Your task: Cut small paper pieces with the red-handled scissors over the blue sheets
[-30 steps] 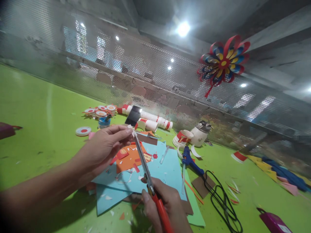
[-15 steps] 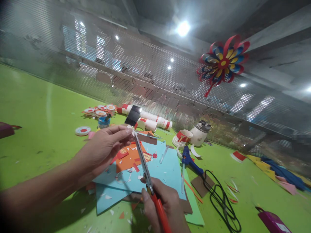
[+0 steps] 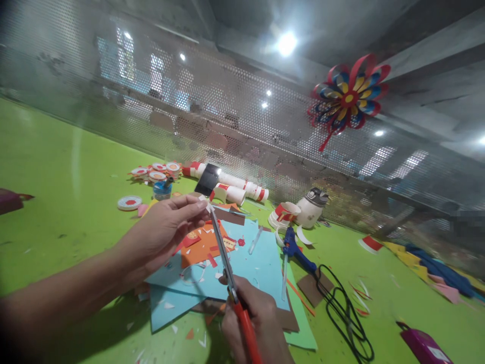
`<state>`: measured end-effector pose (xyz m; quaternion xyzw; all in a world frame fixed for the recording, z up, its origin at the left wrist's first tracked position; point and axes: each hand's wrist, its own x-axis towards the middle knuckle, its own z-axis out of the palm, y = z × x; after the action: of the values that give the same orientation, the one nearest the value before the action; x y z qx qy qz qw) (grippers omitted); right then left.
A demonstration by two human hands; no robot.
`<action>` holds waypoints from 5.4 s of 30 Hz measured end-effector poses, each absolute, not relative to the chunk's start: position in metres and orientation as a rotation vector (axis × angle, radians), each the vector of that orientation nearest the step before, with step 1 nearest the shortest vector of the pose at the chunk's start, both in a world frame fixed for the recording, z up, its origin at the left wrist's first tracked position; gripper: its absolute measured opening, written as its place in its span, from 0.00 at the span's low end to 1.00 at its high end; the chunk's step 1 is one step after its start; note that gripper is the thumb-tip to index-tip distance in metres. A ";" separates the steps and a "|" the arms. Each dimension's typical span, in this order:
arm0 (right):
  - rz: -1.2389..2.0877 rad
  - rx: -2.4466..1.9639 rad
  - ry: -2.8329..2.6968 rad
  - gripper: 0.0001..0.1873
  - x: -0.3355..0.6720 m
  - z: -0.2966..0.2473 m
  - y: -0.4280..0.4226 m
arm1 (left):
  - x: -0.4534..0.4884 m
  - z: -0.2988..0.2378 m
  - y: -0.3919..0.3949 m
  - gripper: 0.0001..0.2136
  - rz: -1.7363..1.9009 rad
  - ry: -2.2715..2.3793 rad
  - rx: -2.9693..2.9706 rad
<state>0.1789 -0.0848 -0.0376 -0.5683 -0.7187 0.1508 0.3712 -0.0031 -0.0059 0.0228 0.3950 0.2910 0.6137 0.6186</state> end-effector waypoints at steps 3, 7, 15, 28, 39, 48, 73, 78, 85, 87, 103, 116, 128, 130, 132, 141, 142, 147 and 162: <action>0.383 -1.499 -1.874 0.14 0.184 -0.043 -0.084 | -0.003 0.023 -0.006 0.05 1.405 0.677 0.904; 0.334 -1.506 -1.867 0.14 0.180 -0.039 -0.085 | -0.004 0.023 -0.007 0.06 1.412 0.677 0.911; 0.454 -1.499 -1.827 0.15 0.172 -0.033 -0.085 | -0.004 0.024 -0.005 0.05 1.419 0.673 0.910; 0.592 -1.460 -1.837 0.17 0.175 -0.022 -0.088 | -0.013 0.027 0.002 0.04 1.407 0.694 0.977; 0.596 -1.445 -1.880 0.16 0.181 -0.031 -0.087 | -0.015 0.026 0.007 0.06 1.394 0.697 1.051; 0.413 -1.413 -1.885 0.14 0.178 -0.030 -0.087 | -0.016 0.025 0.008 0.06 1.402 0.717 1.090; 0.465 -1.385 -1.893 0.14 0.171 -0.022 -0.088 | -0.007 0.021 -0.001 0.06 1.427 0.674 0.914; 0.543 -1.296 -1.866 0.13 0.171 -0.020 -0.089 | -0.005 0.020 -0.002 0.06 1.439 0.664 0.893; 0.440 -1.357 -1.926 0.15 0.174 -0.021 -0.087 | -0.002 0.020 -0.004 0.07 1.469 0.626 0.854; 0.445 -1.348 -1.930 0.15 0.174 -0.021 -0.087 | -0.002 0.020 -0.004 0.06 1.468 0.623 0.857; 0.428 -1.357 -1.881 0.15 0.171 -0.024 -0.087 | 0.000 0.018 -0.004 0.06 1.512 0.625 0.868; 0.412 -1.411 -1.953 0.16 0.174 -0.024 -0.086 | 0.000 0.018 -0.004 0.06 1.526 0.641 0.887; 0.366 -1.430 -1.923 0.16 0.171 -0.022 -0.088 | 0.001 0.018 -0.005 0.06 1.523 0.644 0.875; 0.387 -1.428 -1.916 0.16 0.171 -0.022 -0.088 | 0.001 0.019 -0.005 0.06 1.521 0.646 0.871; 0.378 -1.431 -1.923 0.16 0.171 -0.022 -0.088 | 0.001 0.019 -0.005 0.06 1.520 0.645 0.871; 0.343 -1.447 -1.929 0.17 0.173 -0.026 -0.087 | 0.000 0.017 -0.003 0.06 1.510 0.661 0.900; 0.334 -1.440 -1.923 0.17 0.173 -0.027 -0.087 | 0.000 0.017 -0.003 0.06 1.510 0.670 0.912; 0.337 -1.385 -1.874 0.14 0.172 -0.027 -0.086 | -0.002 0.016 -0.001 0.07 1.497 0.719 0.954; 0.677 -1.394 -1.790 0.19 0.178 -0.022 -0.091 | -0.021 0.030 0.007 0.06 1.305 0.698 1.077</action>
<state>0.1784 -0.0912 -0.0223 -0.5453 -0.7002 0.2648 0.3772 -0.0215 0.0072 0.0305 0.4666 0.3023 0.5652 0.6095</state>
